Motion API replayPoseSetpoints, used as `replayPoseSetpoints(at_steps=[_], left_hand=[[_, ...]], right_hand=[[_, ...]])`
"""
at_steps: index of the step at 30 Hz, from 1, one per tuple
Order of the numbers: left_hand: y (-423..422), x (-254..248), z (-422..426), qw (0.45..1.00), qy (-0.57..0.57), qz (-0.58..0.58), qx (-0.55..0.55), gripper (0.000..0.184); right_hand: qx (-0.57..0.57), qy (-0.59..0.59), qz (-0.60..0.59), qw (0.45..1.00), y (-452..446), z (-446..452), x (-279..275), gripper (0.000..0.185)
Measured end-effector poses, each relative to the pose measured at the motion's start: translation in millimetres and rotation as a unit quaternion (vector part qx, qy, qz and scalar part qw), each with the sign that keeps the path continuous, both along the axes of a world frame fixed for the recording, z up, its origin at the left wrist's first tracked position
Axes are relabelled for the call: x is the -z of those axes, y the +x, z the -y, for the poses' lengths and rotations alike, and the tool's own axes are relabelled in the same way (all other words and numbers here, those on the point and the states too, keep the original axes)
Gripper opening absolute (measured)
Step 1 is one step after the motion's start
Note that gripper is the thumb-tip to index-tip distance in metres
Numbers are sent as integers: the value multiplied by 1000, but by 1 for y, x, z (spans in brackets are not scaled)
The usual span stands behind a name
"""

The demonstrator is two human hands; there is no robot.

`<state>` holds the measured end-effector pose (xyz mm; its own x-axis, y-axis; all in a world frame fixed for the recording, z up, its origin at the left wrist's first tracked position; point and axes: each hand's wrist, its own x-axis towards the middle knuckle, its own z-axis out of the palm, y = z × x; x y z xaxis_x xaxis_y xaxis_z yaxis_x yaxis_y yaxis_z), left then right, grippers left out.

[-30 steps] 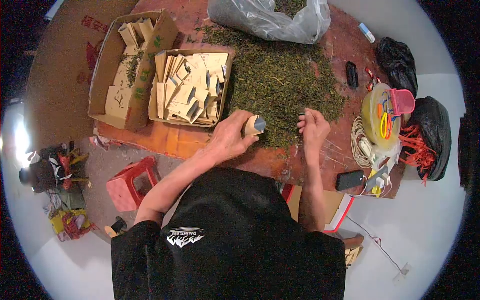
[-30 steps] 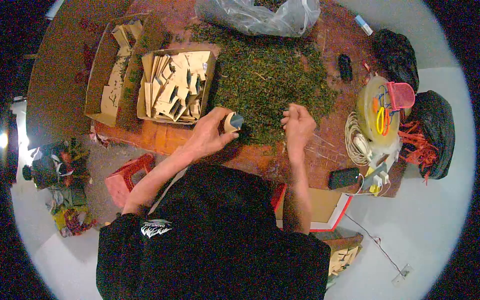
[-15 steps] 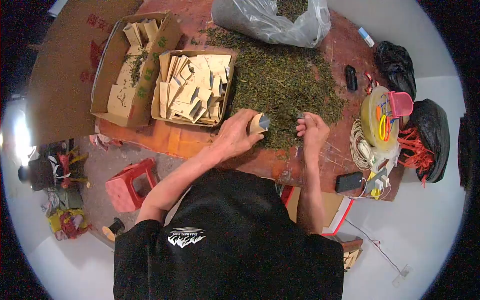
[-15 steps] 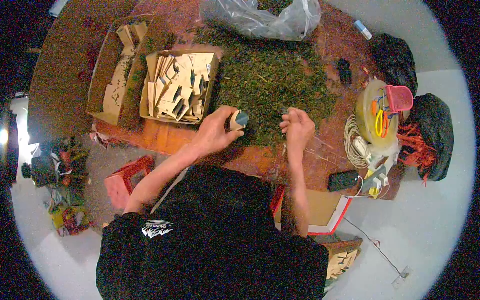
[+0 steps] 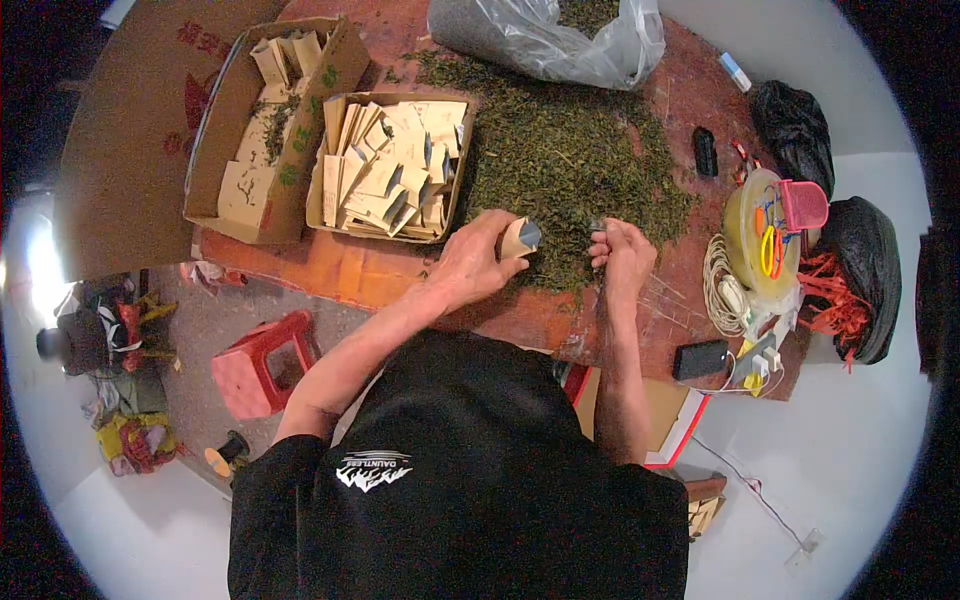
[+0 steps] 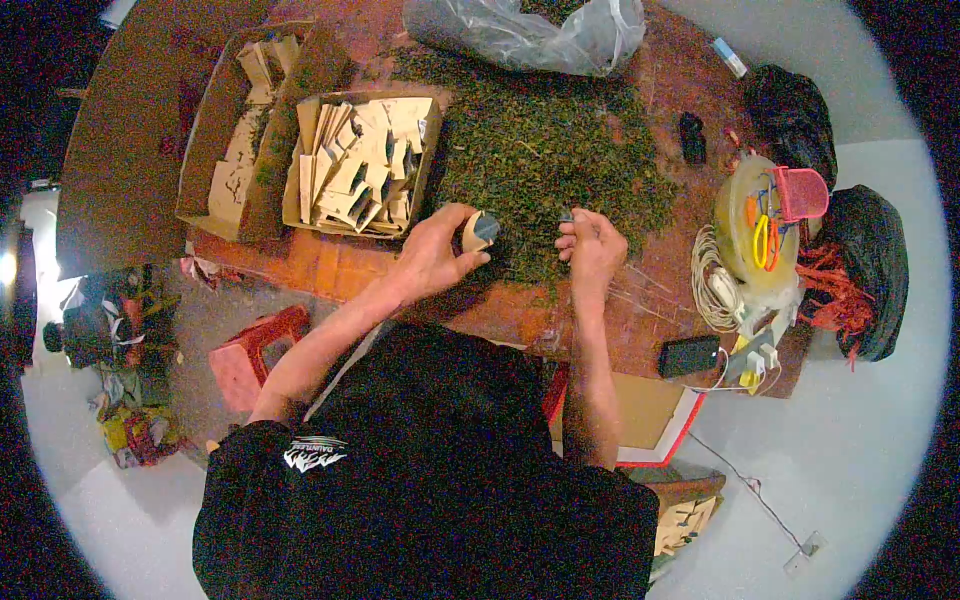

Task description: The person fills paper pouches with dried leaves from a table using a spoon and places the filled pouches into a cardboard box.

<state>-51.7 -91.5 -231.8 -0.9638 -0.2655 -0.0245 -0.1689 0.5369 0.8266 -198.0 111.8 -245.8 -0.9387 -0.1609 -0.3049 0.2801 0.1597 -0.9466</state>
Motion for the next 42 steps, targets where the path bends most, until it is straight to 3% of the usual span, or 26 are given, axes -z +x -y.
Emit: replayPoseSetpoints(at_steps=[5, 11, 16, 29, 38, 42], left_hand=[[-2, -10, 1, 998, 27, 51, -8, 56], [-4, 6, 1, 1000, -7, 2, -8, 55], [-6, 6, 1, 1000, -4, 26, -5, 54], [-11, 9, -2, 999, -25, 23, -28, 57], [-11, 6, -3, 999, -22, 36, -24, 57], [-12, 4, -4, 998, -20, 47, -28, 57]], right_hand=[[6, -7, 9, 1000, 0, 0, 2, 24], [6, -1, 16, 1000, 0, -1, -1, 23], [-2, -5, 4, 1000, 2, 0, -9, 23], [-52, -28, -9, 998, 24, 19, -63, 21], [-103, 34, -41, 993, 40, 31, -64, 21], [-128, 96, -115, 980, 46, 38, -64, 18]])
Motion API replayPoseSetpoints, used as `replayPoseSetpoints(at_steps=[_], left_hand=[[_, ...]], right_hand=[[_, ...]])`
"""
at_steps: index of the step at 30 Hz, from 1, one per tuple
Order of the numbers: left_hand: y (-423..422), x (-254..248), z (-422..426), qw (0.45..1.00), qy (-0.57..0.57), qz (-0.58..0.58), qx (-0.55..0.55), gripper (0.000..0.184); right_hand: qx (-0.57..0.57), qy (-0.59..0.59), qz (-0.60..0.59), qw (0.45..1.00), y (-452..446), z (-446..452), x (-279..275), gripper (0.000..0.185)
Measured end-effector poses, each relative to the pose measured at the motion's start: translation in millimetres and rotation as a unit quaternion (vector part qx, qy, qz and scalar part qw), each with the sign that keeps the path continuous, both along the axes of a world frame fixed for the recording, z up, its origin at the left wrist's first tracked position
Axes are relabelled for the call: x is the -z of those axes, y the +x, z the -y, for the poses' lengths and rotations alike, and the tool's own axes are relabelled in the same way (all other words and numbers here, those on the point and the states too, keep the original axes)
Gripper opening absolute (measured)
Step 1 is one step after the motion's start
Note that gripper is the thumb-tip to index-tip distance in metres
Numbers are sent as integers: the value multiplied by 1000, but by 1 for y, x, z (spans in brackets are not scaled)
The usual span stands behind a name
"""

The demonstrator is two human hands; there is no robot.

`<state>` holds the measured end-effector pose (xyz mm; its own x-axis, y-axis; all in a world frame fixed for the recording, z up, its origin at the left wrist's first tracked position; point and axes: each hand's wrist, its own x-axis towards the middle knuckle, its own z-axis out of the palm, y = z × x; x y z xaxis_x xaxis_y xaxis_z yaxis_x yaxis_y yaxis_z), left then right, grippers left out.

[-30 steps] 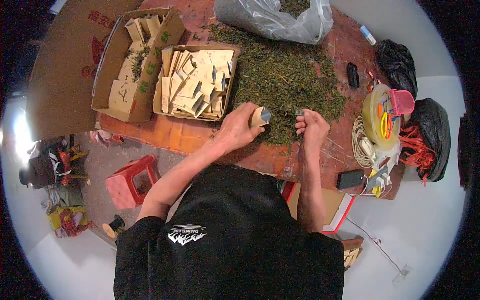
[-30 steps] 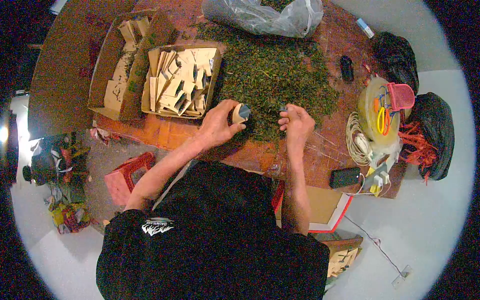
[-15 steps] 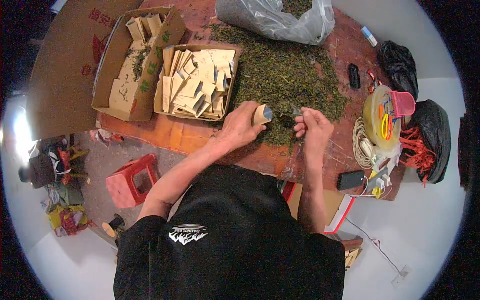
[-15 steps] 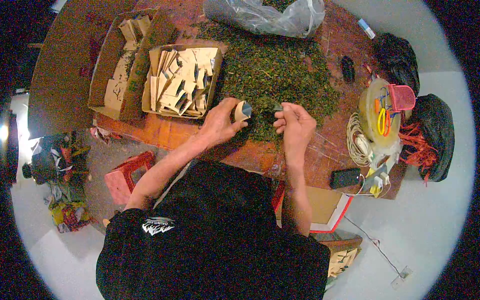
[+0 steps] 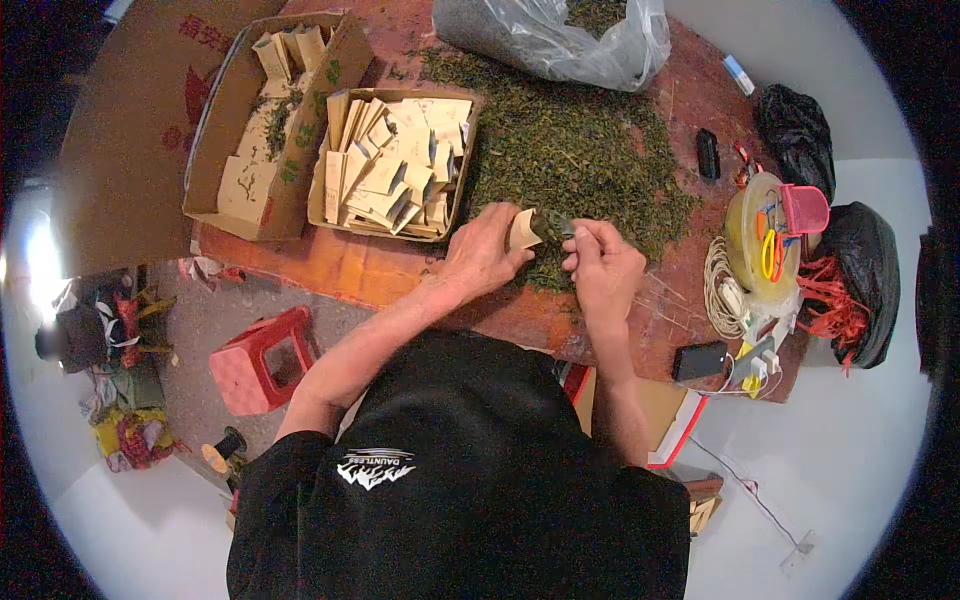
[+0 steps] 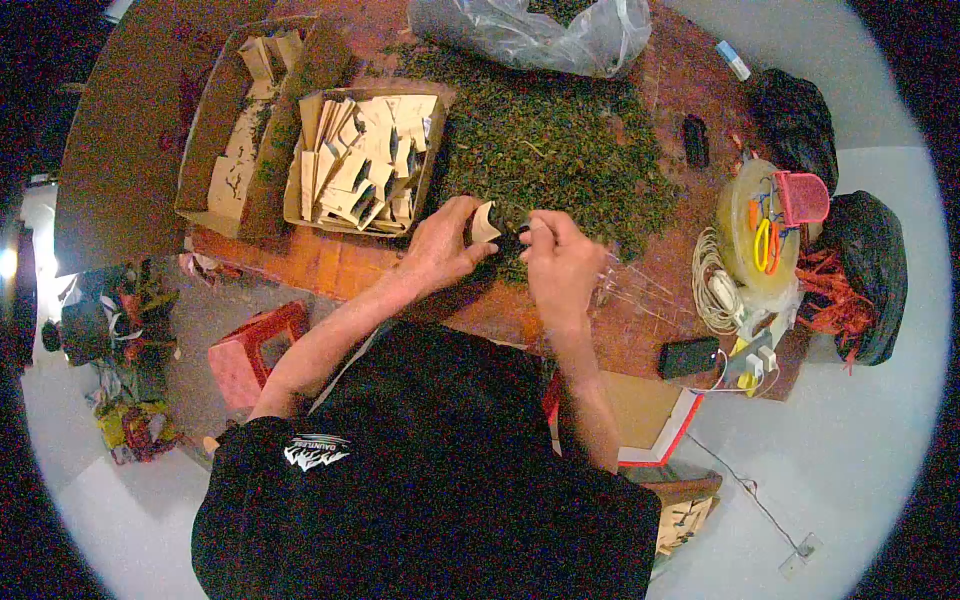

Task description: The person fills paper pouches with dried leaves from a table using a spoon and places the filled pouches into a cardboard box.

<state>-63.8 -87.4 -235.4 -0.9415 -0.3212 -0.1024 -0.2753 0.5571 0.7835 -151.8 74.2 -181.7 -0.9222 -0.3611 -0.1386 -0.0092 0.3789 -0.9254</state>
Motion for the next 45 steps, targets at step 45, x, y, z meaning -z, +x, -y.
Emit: replayPoseSetpoints(at_steps=[45], left_hand=[[6, 3, -3, 1000, -10, -3, -5, 56]], right_hand=[[114, 39, 12, 993, -32, -49, 91, 25]])
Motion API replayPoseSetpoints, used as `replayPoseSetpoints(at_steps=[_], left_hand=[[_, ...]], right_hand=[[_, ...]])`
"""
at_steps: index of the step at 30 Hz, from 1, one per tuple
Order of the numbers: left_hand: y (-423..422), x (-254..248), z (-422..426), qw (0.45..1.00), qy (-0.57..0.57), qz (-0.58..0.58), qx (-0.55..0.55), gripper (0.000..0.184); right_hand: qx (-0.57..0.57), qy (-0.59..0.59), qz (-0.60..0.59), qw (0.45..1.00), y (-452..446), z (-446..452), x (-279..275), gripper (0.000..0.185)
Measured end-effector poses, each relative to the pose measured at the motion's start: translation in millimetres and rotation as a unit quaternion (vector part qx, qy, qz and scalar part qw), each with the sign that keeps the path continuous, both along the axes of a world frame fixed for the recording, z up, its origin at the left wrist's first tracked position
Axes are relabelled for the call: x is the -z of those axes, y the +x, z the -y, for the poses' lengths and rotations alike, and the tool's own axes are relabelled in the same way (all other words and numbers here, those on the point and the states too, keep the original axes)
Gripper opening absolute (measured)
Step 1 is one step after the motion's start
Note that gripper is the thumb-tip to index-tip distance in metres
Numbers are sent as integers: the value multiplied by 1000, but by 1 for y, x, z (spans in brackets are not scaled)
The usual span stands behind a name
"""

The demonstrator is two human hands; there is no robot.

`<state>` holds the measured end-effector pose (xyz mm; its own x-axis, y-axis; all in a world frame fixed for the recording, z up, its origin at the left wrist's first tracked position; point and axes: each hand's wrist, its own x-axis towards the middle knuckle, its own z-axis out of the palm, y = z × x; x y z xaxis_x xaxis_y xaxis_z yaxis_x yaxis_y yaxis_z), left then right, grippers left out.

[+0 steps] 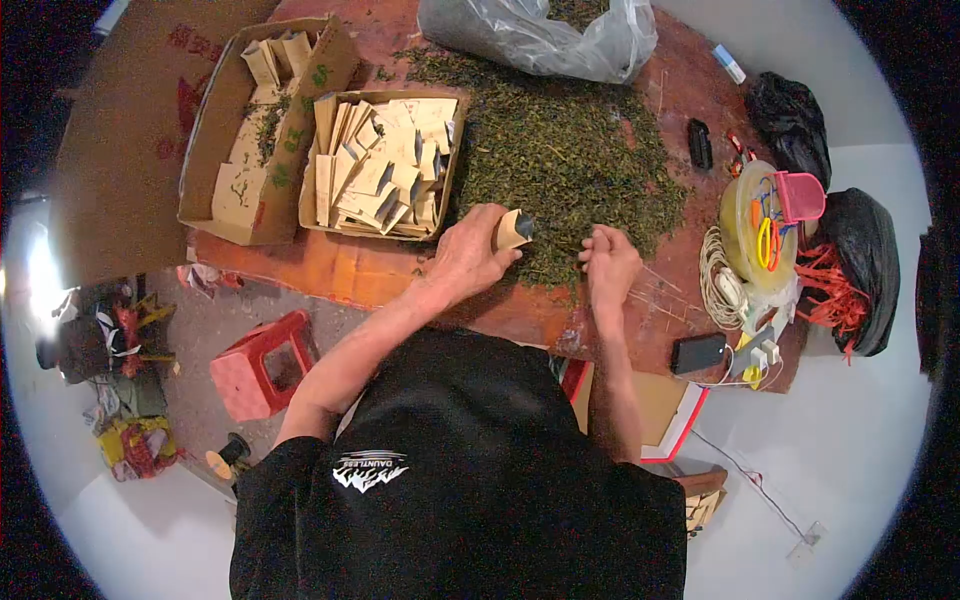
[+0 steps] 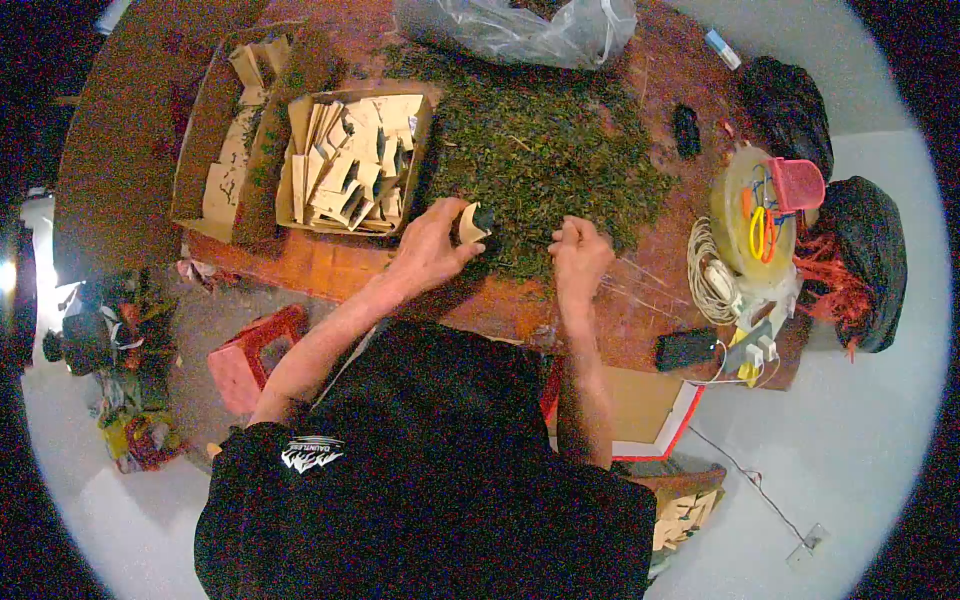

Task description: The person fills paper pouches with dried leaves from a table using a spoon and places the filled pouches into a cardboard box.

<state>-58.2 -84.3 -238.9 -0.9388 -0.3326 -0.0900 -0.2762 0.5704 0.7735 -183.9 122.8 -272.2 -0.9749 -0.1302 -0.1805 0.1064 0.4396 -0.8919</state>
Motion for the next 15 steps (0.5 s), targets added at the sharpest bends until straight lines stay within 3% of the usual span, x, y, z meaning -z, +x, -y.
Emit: replayPoseSetpoints(at_steps=[15], left_hand=[[1, 0, -1, 1000, 11, 1, 10, 56]], right_hand=[[32, -121, 96, 987, -4, -7, -16, 24]])
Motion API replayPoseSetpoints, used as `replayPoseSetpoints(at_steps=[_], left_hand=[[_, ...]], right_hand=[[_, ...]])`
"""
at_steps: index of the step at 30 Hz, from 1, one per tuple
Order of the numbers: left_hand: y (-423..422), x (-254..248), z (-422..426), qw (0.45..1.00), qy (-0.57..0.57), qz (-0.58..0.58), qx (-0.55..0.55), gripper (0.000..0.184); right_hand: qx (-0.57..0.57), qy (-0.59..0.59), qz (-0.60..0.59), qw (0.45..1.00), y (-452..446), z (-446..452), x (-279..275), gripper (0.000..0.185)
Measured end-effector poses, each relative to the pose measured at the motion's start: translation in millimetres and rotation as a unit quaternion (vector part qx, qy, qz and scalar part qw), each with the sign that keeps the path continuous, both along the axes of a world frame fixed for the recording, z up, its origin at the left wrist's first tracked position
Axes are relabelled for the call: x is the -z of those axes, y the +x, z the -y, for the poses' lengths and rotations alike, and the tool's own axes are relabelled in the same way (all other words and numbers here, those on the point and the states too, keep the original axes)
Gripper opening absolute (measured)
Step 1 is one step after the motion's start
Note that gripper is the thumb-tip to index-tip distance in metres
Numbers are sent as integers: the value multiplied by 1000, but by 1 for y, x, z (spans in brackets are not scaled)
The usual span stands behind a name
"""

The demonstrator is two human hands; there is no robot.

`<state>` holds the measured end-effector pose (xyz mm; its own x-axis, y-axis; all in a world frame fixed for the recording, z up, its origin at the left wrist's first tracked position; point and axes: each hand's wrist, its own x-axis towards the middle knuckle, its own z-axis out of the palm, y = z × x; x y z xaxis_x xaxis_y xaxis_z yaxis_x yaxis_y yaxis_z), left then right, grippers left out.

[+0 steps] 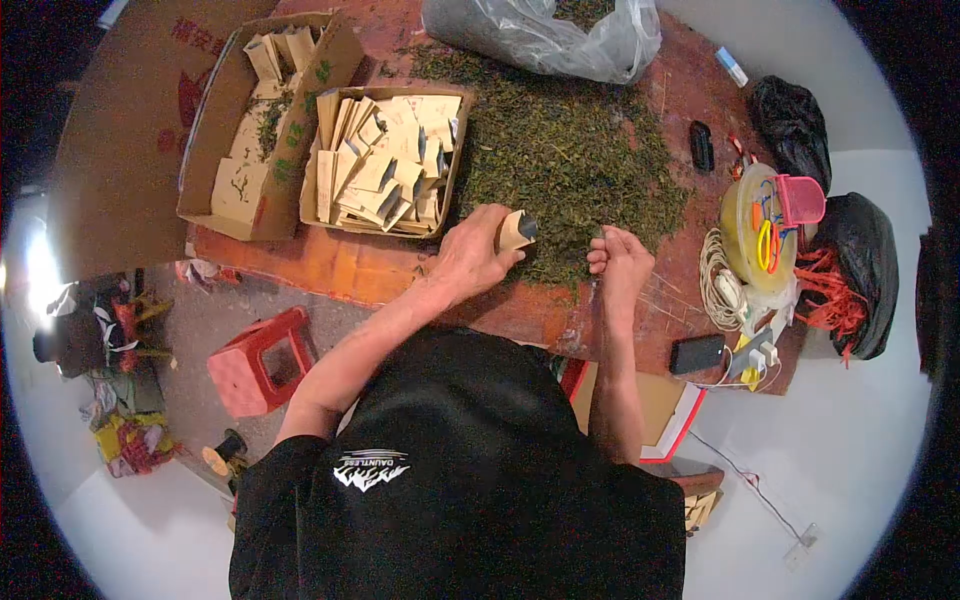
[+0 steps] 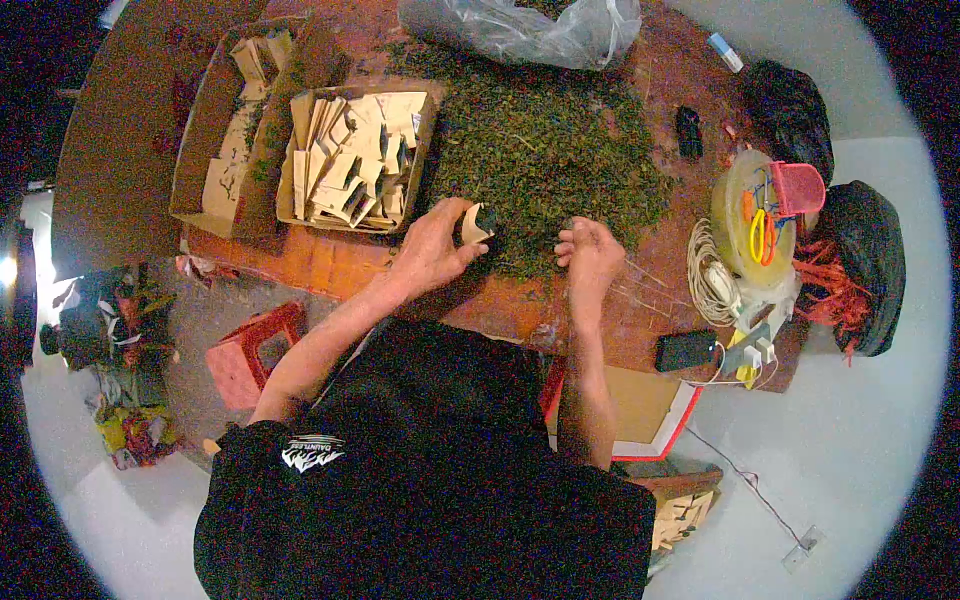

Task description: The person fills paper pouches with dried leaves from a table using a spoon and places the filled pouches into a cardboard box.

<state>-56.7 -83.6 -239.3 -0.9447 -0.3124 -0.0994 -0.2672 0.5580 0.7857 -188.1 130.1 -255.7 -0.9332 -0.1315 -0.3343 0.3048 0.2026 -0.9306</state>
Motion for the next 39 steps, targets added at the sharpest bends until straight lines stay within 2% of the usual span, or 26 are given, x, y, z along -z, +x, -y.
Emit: replayPoseSetpoints(at_steps=[19, 23, 28, 34, 39], left_hand=[[-3, 3, 0, 1000, 7, -9, 4, 51], [-5, 1, 1, 1000, 3, 11, 0, 56], [-5, -1, -2, 1000, -3, -1, 1, 52], [-5, -1, -3, 1000, -2, 14, -1, 57], [-4, 8, -4, 1000, -18, -25, -1, 56]], right_hand=[[-13, -46, 14, 999, 9, 16, -40, 22], [-30, -49, 6, 998, 14, 21, -56, 22], [-56, -54, -4, 997, 25, 31, -68, 22], [-87, 7, -31, 996, 38, 42, -68, 21], [-143, 99, -151, 973, 47, 50, -64, 17]])
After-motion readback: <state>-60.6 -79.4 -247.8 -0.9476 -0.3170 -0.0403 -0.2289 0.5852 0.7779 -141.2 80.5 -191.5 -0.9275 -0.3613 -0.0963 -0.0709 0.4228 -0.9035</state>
